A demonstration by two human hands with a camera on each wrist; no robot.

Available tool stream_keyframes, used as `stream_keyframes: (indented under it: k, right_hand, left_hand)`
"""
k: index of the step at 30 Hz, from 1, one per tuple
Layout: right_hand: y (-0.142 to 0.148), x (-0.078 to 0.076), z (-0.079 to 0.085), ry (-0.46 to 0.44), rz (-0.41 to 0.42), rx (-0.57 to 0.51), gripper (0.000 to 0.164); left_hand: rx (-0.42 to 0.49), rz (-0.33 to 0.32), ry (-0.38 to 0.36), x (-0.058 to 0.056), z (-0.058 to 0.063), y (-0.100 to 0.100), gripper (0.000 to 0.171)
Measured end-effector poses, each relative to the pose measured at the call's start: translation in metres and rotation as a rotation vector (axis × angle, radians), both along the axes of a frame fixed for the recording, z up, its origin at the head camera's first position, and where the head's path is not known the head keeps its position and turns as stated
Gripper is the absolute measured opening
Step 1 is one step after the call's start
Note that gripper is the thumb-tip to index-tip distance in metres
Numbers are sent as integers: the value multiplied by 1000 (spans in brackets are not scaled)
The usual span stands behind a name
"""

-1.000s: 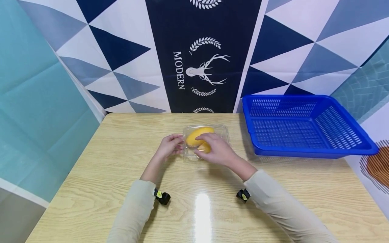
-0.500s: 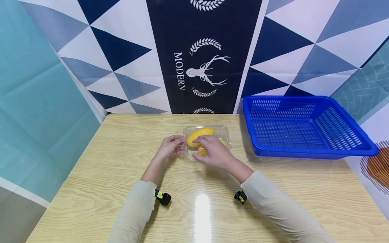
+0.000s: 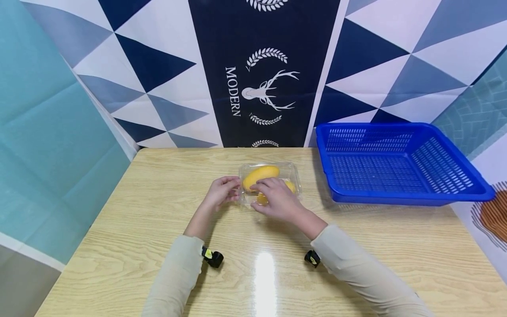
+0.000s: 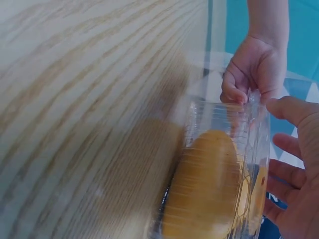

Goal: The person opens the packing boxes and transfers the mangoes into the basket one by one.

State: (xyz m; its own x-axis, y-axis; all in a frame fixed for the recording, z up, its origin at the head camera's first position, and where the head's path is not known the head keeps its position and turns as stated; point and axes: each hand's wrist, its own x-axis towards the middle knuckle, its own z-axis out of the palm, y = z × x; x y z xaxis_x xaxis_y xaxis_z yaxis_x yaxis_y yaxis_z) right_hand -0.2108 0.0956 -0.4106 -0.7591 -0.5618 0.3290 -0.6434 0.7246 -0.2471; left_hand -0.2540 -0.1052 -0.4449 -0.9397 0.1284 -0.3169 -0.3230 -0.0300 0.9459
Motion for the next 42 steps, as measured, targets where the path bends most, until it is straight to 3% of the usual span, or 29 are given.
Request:
stream_keyframes:
  k: [18,42]
  right_hand:
    - [-2,-3,-4,24,-27,78,45]
    - [-2,-9,-5,54,6,130,46]
  left_hand:
    - [0,-6,-3,-1,-2,-1,35]
    - [12,0,-13,0,-1,-1,36]
